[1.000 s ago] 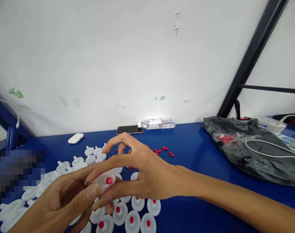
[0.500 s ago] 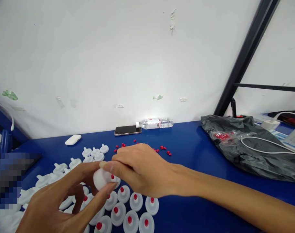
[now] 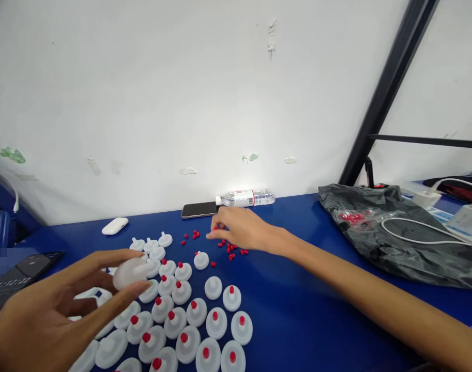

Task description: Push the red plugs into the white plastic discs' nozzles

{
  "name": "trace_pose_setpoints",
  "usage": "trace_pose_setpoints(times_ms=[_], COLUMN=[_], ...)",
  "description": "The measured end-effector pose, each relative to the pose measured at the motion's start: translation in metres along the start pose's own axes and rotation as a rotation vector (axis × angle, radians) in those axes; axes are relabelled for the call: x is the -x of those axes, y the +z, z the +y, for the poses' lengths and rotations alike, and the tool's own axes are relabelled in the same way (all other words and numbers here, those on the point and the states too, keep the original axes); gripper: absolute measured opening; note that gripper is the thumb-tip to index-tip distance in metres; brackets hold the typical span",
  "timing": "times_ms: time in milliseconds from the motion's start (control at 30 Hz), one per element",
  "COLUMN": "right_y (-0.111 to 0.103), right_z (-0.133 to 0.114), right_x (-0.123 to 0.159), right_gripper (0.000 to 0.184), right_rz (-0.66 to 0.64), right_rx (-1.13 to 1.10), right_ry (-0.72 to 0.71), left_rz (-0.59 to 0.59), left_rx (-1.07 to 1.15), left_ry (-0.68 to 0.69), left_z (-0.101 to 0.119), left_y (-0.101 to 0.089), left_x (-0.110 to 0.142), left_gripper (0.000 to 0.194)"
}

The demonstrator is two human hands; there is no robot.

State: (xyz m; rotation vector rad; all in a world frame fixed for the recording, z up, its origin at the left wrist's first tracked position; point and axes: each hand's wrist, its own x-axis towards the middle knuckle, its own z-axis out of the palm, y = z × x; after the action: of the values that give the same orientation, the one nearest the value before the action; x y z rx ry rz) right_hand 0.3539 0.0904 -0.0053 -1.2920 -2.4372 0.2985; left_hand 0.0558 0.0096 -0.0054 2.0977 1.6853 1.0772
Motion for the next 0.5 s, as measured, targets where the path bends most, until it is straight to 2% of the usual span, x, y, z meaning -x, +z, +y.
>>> trace_pose_setpoints(times_ms=[67,133,233,300,400,500], right_y=[0.012,0.015,0.005,-0.003,-0.006,-0.005], right_z=[0.003,0.001,-0.013,-0.030,-0.057,-0.076], right_x=[-0.002,-0.002,0.002,0.007,0.018,0.026], right_gripper=[0.032,0.031,0.035,0.041,0.043,0.039], right_rz=[-0.029,-0.015,0.027,-0.005,-0.102,-0.097], right_rx=[-0.009,-0.015,-0.077,-0.195,-0.306,-0.214], right_ry=[0.010,0.019,0.036,0.021,-0.086,-0.197], left_rz=[-0.069,-0.110,-0.167,-0.155,-0.121,-0.163], left_rx=[-0.018,-0.024,-0.039,-0.057,-0.085,-0.114], left_ry=[0.008,0.003,0.013,0.035,0.106,0.186], left_z=[0.005,0.012,0.019,0.023,0.027,0.030], left_y=[0.006,0.011,0.015,0.018,0.024,0.029], left_x=[-0.001,0.000,0.001,0.002,0.005,0.008], left_gripper=[0.044,0.040,0.042,0.043,0.033,0.022])
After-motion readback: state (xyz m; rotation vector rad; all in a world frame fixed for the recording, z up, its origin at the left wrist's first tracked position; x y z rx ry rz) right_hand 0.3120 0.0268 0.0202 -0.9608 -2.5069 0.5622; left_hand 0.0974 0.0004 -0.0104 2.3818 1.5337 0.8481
